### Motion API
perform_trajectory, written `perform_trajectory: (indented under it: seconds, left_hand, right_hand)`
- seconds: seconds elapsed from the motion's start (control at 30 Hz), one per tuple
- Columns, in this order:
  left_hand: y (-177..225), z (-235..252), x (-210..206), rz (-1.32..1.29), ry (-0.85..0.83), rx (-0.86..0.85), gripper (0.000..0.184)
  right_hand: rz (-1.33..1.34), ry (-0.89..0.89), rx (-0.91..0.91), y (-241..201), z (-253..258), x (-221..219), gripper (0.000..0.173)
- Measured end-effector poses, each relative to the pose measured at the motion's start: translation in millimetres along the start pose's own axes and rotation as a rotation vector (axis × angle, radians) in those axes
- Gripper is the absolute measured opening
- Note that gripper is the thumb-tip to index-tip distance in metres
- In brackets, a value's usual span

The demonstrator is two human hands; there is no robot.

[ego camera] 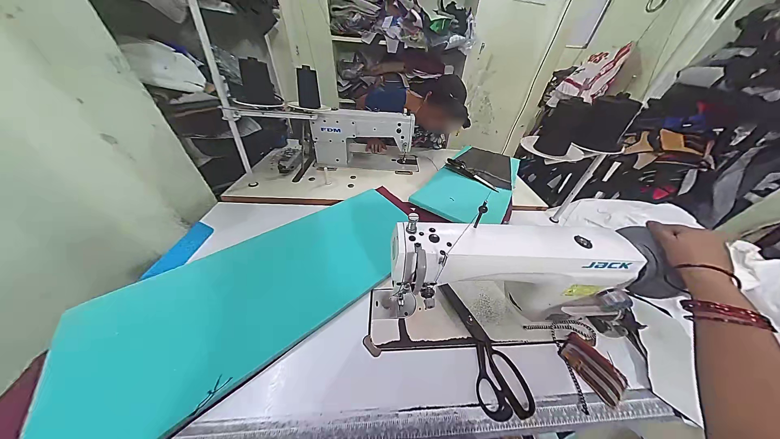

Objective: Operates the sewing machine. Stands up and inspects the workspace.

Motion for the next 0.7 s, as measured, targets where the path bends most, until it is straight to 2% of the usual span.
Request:
perform_trajectory:
  seconds: [0.03, 0.07, 0.1, 0.13, 0.23, 0.3, 0.4, 0.5, 0.53, 0.6, 0.7]
  left_hand:
    - [-14, 16, -18, 0.079, 0.064, -0.063, 0.06]
    - [-31, 31, -40, 0.088, 0.232, -0.167, 0.062]
    - [-32, 37, -47, 0.076, 0.223, -0.153, 0.067]
    - [-28, 36, -47, 0.081, 0.211, -0.13, 0.074]
    - [7, 6, -43, 0.077, 0.325, -0.147, 0.081]
    - [24, -10, -39, 0.087, 0.322, -0.125, 0.083]
    - [15, -2, -43, 0.092, 0.335, -0.165, 0.086]
    - [23, -9, -41, 0.114, 0.31, -0.145, 0.084]
    - [24, -11, -37, 0.121, 0.294, -0.137, 0.084]
    - [39, -26, -19, 0.133, 0.139, -0.058, 0.084]
    - [45, -32, -14, 0.137, 0.118, -0.027, 0.079]
  right_hand:
    - [0.0, -0.002, -0.006, 2, 1, -1, 0.058]
    - [-0.002, -0.006, -0.01, 3, 1, -2, 0.059]
    - [-0.004, -0.002, -0.009, 3, 1, -3, 0.06]
    - [0.002, 0.005, -0.009, 2, 0, -3, 0.06]
    - [0.038, 0.022, -0.014, 1, -2, -2, 0.058]
    - [0.049, 0.028, -0.006, 0, -5, -2, 0.058]
    - [0.071, 0.036, 0.0, -2, -12, 0, 0.059]
    - [0.074, 0.027, 0.005, -3, -13, 2, 0.059]
    - [0.073, 0.021, -0.001, -3, -11, 2, 0.058]
    - [0.08, 0.018, -0.003, -3, -9, 3, 0.057]
    - [0.061, 0.008, -0.012, -3, -6, 3, 0.056]
Point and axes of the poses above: each hand's wrist, its own z-axis towards the middle knuckle, its own x-axis out of the back of the hand, y = z × x, the point moved 3 cm from there along z, towards the middle knuckle, and after that the axes turned 9 degrees about -z, right-handed, at the moved point
